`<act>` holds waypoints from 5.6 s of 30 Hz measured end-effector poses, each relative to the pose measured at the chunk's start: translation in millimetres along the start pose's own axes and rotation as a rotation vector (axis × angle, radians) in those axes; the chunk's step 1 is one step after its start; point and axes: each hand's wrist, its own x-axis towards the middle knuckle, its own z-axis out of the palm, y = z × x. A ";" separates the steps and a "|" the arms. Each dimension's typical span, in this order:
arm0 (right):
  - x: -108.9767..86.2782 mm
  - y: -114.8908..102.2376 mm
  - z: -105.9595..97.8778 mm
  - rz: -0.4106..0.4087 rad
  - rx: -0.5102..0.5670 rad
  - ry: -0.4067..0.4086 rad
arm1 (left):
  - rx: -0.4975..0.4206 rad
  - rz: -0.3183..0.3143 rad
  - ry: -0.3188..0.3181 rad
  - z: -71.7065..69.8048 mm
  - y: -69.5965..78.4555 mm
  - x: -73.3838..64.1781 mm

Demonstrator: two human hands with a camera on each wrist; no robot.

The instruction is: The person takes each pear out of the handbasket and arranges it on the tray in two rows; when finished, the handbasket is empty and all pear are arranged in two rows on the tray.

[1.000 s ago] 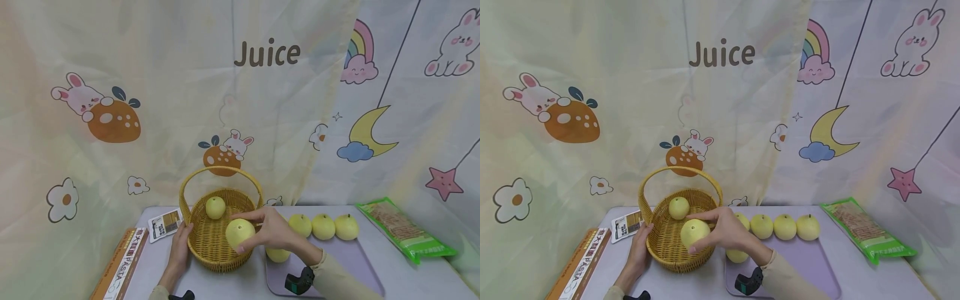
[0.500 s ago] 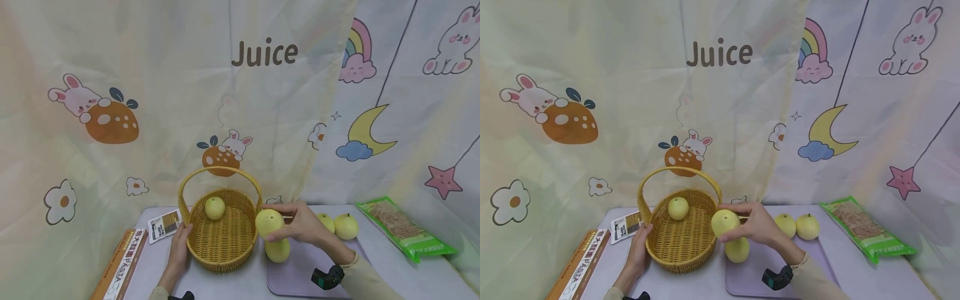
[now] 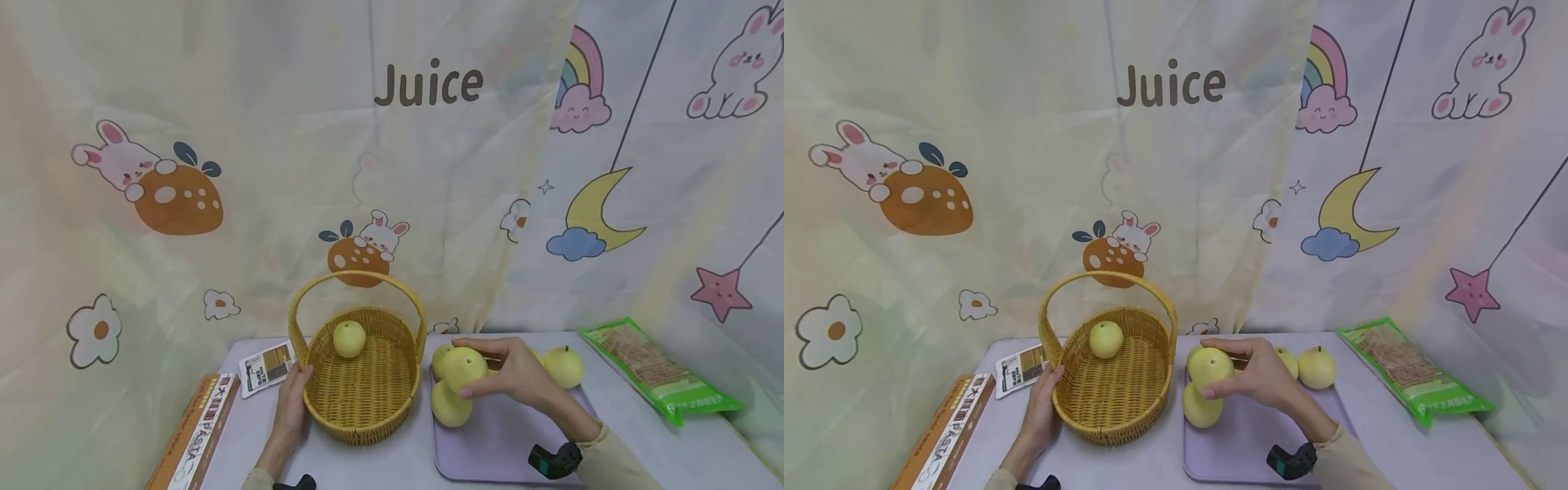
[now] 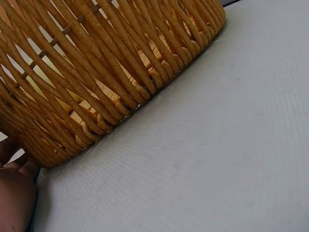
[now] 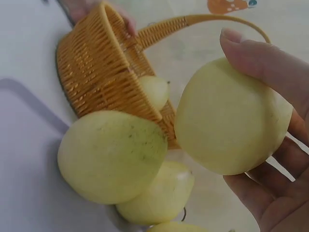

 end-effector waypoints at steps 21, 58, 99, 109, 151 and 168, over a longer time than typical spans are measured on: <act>-25.5 36.6 -16.9 0.081 -0.027 0.143 | -0.002 0.009 -0.014 -2.0 0.2 -0.4; -47.9 76.4 1.7 0.107 -0.178 0.215 | -0.014 0.012 0.001 -0.7 -0.2 -0.3; -39.6 30.6 17.0 -0.018 -0.465 0.400 | -0.045 0.015 -0.005 1.9 0.6 0.7; 8.6 -9.8 56.5 -0.030 -0.240 0.171 | -0.038 0.005 0.008 0.8 1.4 1.6; 169.9 7.1 152.3 0.277 0.020 0.017 | -0.048 -0.003 -0.003 -0.6 -1.2 1.4; 180.8 15.5 169.0 0.334 0.078 0.056 | -0.053 -0.001 -0.007 1.6 -3.0 1.5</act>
